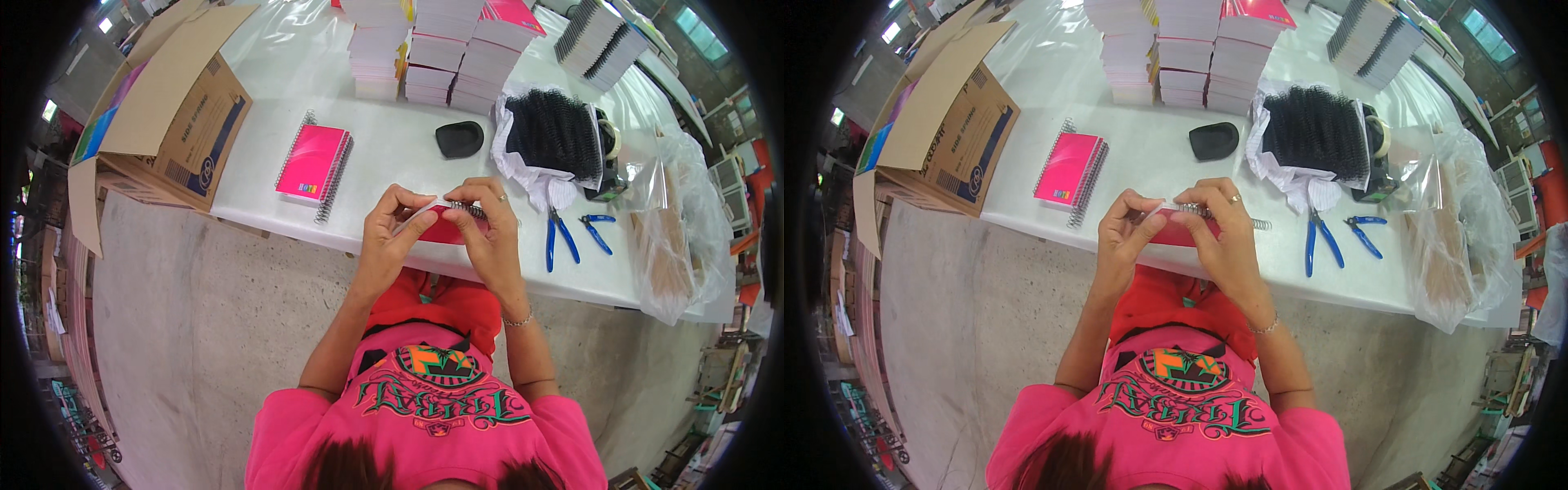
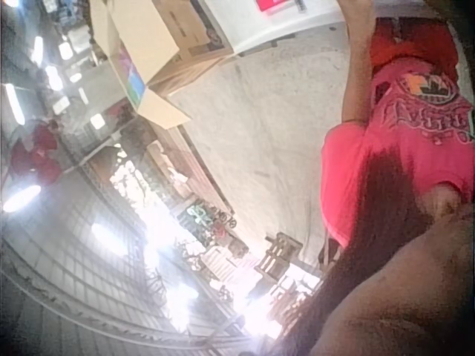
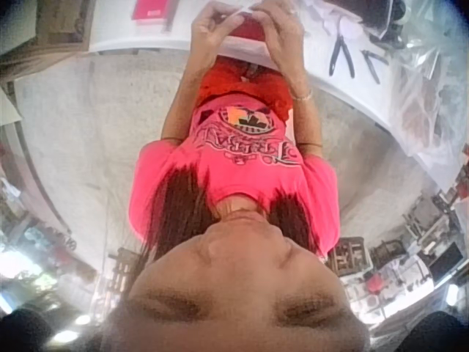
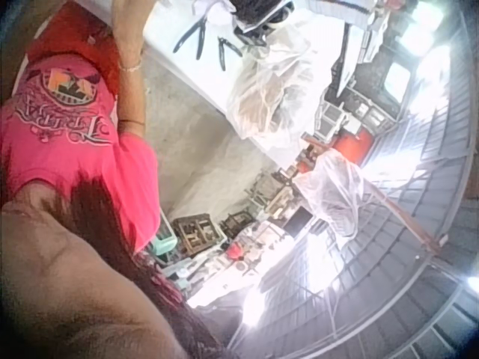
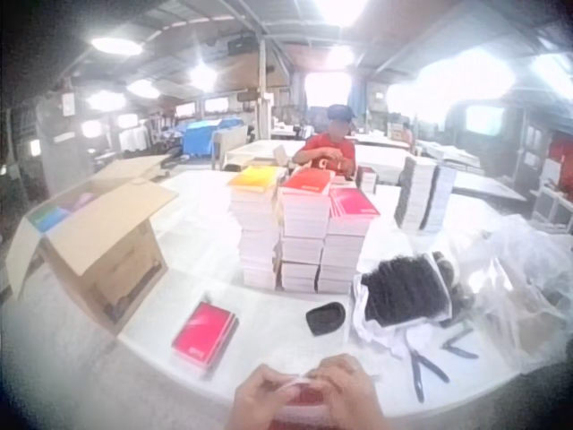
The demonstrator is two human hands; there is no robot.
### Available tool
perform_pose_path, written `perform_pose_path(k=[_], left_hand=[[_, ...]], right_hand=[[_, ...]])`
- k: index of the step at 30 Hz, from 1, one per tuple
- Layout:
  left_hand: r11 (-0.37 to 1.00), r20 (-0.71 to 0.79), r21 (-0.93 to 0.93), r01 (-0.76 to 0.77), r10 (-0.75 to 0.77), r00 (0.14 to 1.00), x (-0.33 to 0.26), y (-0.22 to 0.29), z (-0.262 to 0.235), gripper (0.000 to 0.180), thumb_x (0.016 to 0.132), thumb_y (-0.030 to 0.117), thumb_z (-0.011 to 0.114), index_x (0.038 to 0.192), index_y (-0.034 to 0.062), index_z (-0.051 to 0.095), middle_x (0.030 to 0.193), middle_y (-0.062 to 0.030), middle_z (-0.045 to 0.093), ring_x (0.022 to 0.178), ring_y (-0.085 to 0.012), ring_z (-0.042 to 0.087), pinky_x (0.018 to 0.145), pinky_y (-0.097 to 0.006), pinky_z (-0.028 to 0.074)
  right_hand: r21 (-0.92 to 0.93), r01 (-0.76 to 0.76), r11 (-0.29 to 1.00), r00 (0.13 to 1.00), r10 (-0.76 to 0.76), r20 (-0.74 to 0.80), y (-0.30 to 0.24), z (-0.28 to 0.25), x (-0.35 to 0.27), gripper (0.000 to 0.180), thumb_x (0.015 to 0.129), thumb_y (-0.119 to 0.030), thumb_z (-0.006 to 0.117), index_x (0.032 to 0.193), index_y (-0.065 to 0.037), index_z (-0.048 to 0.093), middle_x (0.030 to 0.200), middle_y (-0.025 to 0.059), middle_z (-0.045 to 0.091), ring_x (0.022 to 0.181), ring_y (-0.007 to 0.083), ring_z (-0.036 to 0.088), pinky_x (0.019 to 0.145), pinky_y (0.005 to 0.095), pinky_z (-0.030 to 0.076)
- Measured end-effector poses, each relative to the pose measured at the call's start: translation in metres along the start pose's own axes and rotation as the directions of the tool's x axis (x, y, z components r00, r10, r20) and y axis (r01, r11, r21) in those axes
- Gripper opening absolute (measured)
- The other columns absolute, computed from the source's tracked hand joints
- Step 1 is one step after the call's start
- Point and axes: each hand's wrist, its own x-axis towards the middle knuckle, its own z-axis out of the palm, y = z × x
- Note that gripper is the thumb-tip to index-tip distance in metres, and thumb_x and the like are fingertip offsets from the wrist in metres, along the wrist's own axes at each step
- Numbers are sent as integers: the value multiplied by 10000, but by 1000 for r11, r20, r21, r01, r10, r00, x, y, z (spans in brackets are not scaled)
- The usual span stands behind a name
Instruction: The person threads a metal spiral coil through the pre-punched holes of a notebook, twists the ends, and clips the excess wire using pliers.
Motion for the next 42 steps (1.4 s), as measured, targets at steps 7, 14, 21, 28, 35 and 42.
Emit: perform_pose_path(k=[7, 14, 21, 28, 35, 42], left_hand=[[1000, 5, -14, -7, 7, 1000, -3, 4, 2, 143, 925, 78, 676, 1031, 10, 610, 1013, -37, 613, 976, -105, 588, 901, -266, 463], [997, -1, -48, 67, -67, 998, -5, 2, 1, 135, 928, 86, 675, 1024, 19, 608, 1014, -40, 633, 967, -97, 583, 883, -251, 458], [994, 6, -61, 88, -88, 996, -3, 7, 5, 141, 927, 78, 674, 1039, 18, 613, 990, -28, 636, 943, -79, 575, 850, -244, 464], [990, 12, -89, 113, -113, 994, -2, 2, 3, 135, 928, 65, 670, 1047, 14, 627, 992, -28, 640, 935, -77, 583, 844, -237, 467], [986, -7, -99, 136, -138, 990, -1, -1, 2, 141, 922, 54, 677, 1044, 2, 631, 997, -33, 640, 922, -80, 585, 842, -242, 473], [993, -3, -39, 115, -115, 993, -1, 7, 2, 162, 913, 54, 686, 1057, -2, 636, 991, -39, 644, 955, -96, 604, 856, -245, 479]], right_hand=[[13, 17, 1000, 1000, -17, -2, -8, -3, -1, 103, 904, -82, 632, 984, -21, 652, 988, 110, 576, 875, 257, 549, 765, 353, 455], [-77, 64, 995, 997, -61, 39, -1, -3, -3, 91, 913, -87, 619, 981, -31, 643, 926, 100, 594, 874, 270, 544, 830, 355, 420], [-80, 46, 996, 999, -45, 17, -5, 0, -2, 124, 887, -70, 661, 998, -25, 630, 961, 103, 589, 850, 245, 561, 746, 332, 457], [-240, 161, 957, 986, -145, 81, 8, -5, -2, 131, 888, -88, 659, 995, -18, 627, 962, 114, 589, 861, 264, 558, 772, 339, 453], [-95, 14, 995, 997, -6, 82, 8, -3, -3, 146, 889, -92, 659, 1010, -14, 633, 990, 125, 584, 880, 284, 556, 816, 358, 445], [14, -2, 1000, 1000, 2, -13, -1, 1, -1, 188, 851, -56, 699, 1034, -29, 668, 1010, 99, 562, 863, 214, 566, 736, 326, 471]])
